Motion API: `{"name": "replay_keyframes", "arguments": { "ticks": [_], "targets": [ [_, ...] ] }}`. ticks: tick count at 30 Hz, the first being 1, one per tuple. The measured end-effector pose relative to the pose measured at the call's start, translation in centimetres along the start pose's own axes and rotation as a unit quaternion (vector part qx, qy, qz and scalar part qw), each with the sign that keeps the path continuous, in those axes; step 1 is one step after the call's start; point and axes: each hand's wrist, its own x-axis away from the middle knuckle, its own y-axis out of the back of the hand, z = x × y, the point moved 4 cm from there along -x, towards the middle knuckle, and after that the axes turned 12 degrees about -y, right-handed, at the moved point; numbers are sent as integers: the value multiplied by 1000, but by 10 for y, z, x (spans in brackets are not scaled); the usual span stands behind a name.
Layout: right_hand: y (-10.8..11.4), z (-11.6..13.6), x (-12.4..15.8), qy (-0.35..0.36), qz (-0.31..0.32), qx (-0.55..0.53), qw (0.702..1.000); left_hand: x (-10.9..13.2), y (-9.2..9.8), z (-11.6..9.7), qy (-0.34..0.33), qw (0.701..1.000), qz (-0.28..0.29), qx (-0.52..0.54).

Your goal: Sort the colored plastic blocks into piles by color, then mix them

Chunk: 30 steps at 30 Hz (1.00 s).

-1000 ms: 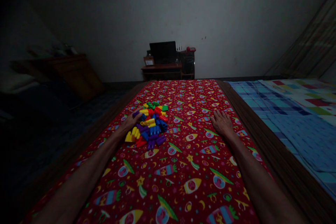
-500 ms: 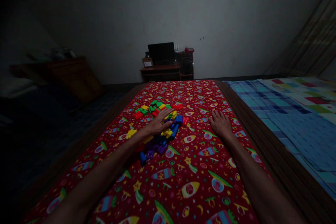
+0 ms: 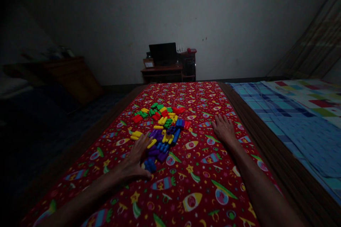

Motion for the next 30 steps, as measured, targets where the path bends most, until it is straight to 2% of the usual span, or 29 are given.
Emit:
{"name": "replay_keyframes", "arguments": {
  "ticks": [3, 6, 9, 12, 14, 16, 18, 20, 23, 26, 30],
  "targets": [
    [3, 1, 0, -7, 3, 6, 1000, -42, -7, -22, -50, 998, -19, 21],
    [7, 3, 2, 4, 0, 10, 1000, -81, -11, -34, -51, 997, -38, 31],
    [7, 3, 3, 5, 5, 12, 1000, -112, -16, -36, -41, 998, -43, 36],
    [4, 1, 2, 7, -4, 11, 1000, -130, -11, -27, -61, 996, -29, 53],
    [1, 1, 2, 21, -15, 9, 1000, -130, 3, -13, -80, 994, -28, 76],
    [-1, 1, 2, 30, -24, 8, 999, -117, 25, 13, -57, 992, -72, 87],
    [-2, 0, 1, 25, -29, 9, 999, -94, 51, 50, 40, 983, -163, 72],
    [-3, 1, 1, 12, -31, 10, 999, -68, 71, 87, 144, 956, -249, 64],
    [-4, 1, 1, 7, -29, 9, 1000, -54, 79, 124, 203, 941, -263, 67],
    [-4, 1, 1, 7, -24, 8, 1000, -76, 72, 146, 250, 932, -249, 87],
    [-2, 1, 3, 20, -26, 20, 999, -136, 53, 151, 235, 941, -213, 119]
  ]
}}
